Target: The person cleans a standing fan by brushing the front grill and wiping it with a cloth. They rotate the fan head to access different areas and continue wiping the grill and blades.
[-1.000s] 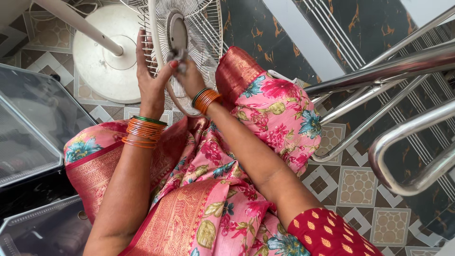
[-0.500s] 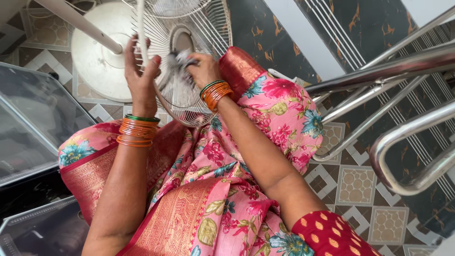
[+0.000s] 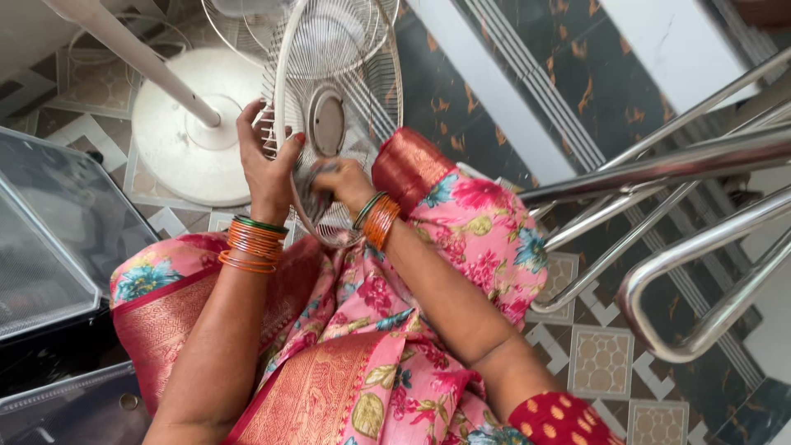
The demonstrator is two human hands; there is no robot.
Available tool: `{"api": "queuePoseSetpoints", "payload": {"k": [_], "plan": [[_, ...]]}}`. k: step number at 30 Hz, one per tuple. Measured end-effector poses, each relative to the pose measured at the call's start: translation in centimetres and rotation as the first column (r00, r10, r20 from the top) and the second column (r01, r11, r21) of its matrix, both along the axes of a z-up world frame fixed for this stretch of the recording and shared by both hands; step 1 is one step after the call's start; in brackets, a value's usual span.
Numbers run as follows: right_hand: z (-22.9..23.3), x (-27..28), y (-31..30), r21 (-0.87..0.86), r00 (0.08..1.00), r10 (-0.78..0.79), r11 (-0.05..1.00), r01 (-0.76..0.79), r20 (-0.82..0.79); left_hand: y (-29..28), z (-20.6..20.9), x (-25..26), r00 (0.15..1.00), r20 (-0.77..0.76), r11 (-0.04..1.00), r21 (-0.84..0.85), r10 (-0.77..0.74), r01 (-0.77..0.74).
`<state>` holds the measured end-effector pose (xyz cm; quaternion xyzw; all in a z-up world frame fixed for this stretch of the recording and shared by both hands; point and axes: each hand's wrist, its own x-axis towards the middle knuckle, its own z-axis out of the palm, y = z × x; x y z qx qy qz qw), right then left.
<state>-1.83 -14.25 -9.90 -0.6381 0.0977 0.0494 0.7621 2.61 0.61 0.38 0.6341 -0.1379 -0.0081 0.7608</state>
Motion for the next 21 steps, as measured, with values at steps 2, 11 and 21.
{"api": "queuePoseSetpoints", "payload": {"k": [2,11,21], "plan": [[-1.0,1.6,-1.7,0.162,0.975,-0.214,0.961,0.222,-0.067,0.2,-0.1,0.1,0.999,0.000,0.999,0.010,0.053,-0.053],[-1.6,1.1,1.5,-0.738,0.957,-0.103,0.616,0.275,0.271,-0.6,1.1,-1.5,0.990,0.134,0.997,0.059,0.037,-0.045],[1.4,0.7,-1.0,-0.367,0.986,0.084,0.921,-0.131,-0.143,-0.3,1.4,-0.3,0.994,0.069,0.995,0.047,0.090,-0.093]]}}
